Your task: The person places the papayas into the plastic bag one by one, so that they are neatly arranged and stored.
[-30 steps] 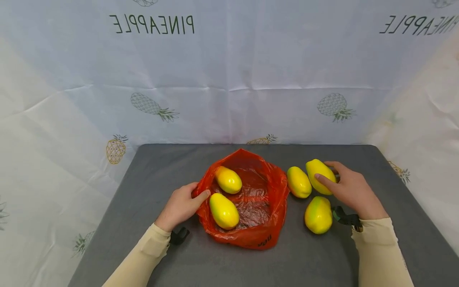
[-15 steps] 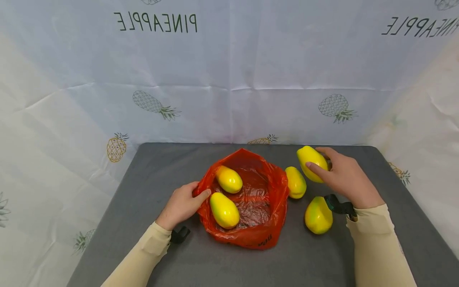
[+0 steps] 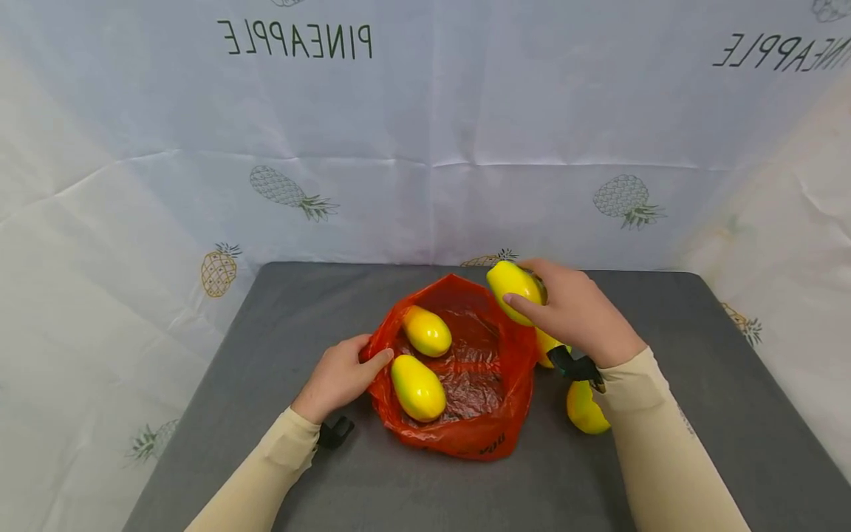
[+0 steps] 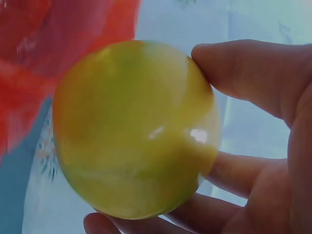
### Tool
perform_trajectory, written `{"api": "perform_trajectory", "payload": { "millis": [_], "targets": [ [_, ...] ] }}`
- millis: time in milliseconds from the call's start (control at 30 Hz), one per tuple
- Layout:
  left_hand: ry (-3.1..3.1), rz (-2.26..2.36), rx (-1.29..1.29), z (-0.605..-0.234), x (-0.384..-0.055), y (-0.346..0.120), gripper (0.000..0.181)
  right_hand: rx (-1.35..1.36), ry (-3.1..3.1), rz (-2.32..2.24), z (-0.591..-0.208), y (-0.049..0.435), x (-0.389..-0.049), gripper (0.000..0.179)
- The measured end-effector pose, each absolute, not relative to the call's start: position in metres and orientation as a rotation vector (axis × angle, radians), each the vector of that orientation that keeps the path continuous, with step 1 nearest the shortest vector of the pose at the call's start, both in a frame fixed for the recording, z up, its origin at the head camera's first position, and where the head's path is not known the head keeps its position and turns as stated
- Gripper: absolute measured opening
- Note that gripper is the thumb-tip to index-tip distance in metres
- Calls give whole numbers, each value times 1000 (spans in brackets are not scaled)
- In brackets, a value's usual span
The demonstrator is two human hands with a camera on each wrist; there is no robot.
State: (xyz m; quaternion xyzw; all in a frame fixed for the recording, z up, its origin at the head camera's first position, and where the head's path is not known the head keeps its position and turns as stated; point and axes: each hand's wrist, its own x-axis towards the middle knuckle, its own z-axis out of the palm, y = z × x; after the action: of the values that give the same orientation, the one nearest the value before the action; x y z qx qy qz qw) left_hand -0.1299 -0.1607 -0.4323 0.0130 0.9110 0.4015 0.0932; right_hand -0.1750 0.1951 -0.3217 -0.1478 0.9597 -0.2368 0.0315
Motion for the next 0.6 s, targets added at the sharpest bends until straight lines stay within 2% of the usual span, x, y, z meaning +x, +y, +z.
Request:
{"api": "perform_trajectory", "payload": {
  "millis": [300, 600],
  "targets": [
    [2699, 1201, 41, -432, -130, -160, 37, -572, 2878, -656, -339, 154, -186, 63],
    [2704, 1204, 52, -433, -129, -162, 33, -604, 2852, -595, -353, 132, -192, 63]
  ]
}}
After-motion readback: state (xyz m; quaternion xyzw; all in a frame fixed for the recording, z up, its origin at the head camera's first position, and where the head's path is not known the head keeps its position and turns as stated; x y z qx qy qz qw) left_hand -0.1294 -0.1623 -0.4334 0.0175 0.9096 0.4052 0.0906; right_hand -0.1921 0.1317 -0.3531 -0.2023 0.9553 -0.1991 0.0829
